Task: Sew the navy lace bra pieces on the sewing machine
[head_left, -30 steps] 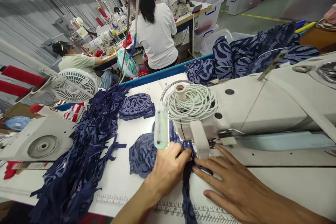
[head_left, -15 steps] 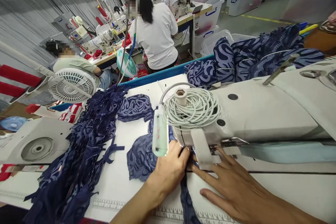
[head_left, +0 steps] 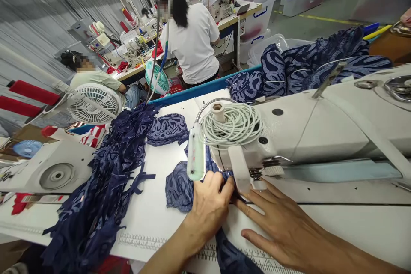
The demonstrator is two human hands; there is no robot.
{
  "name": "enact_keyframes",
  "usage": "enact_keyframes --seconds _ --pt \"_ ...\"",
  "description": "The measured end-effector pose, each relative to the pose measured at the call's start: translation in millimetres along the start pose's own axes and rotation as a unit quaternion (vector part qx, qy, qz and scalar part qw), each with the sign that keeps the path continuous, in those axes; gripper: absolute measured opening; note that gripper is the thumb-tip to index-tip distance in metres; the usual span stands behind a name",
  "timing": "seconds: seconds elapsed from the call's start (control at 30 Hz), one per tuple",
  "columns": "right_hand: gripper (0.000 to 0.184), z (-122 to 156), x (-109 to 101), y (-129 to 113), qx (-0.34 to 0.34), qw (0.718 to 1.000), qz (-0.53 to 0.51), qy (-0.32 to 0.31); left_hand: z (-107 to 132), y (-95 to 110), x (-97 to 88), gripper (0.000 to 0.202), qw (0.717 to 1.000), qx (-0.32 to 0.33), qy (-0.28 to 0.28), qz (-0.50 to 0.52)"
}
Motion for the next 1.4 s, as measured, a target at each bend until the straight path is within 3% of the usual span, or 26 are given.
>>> enact_keyframes --seconds 0.13,0.27,0.37,0.57,0.7,0.8,0.87,0.97,1.1,1.17,1.27,1.4 --pt "0.038 0 -4 -4 -0.014 1.0 -0.001 0.023 -2 1 -4.9 0.033 1.0 0.015 0.015 0.014" --pt "0.038 -3 -9 -6 -0.017 0.999 -0.003 0.027 -2 10 1.1 0.034 0.999 0.026 -0.039 0.005" --pt "0.037 -4 -12 -6 -0.019 0.999 0.0 0.036 -3 13 -1.7 0.032 0.999 0.02 -0.032 -0.025" --pt "0.04 -11 -8 -1 -0.014 1.0 0.003 0.006 -14 12 -4.2 0.027 0.997 0.038 -0.037 -0.06" --pt "0.034 -9 -9 7 -0.018 1.0 0.007 -0.011 0 21 -8.5 0.036 0.994 -0.03 -0.005 -0.103" --pt "0.022 -1 -19 19 -0.016 0.999 0.029 0.037 32 25 -12.2 0.042 0.988 -0.097 0.032 -0.114" --pt "0.024 2 -24 28 0.002 0.996 0.047 0.069 51 15 -8.6 0.043 0.988 -0.11 0.032 -0.103" --pt "0.028 -1 -13 34 0.019 0.998 0.052 0.01 61 -22 -0.9 0.048 0.994 -0.061 0.03 -0.09" --pt "0.034 -7 6 24 -0.011 0.994 0.086 -0.07 43 -65 -0.4 0.047 0.993 0.07 0.02 -0.094" --pt "0.034 -8 11 19 -0.018 0.992 0.09 -0.081 27 -74 -6.6 0.051 0.997 0.043 0.002 -0.063" --pt "0.035 -9 10 13 -0.011 0.994 0.085 -0.072 7 -53 -13.3 0.057 0.999 -0.037 -0.021 0.028" --pt "0.03 -10 -1 12 -0.016 0.996 0.065 -0.065 -6 -15 -10.4 0.036 0.996 -0.075 -0.005 0.044"
Point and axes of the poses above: each hand's wrist, its own z-axis away from the middle knuckle, its own x-axis out of the palm, y = z × x, the point moved 8 cm from there along -z, towards the middle knuckle, and after that the axes turned 14 degrees about -z, right-handed, at the moved point
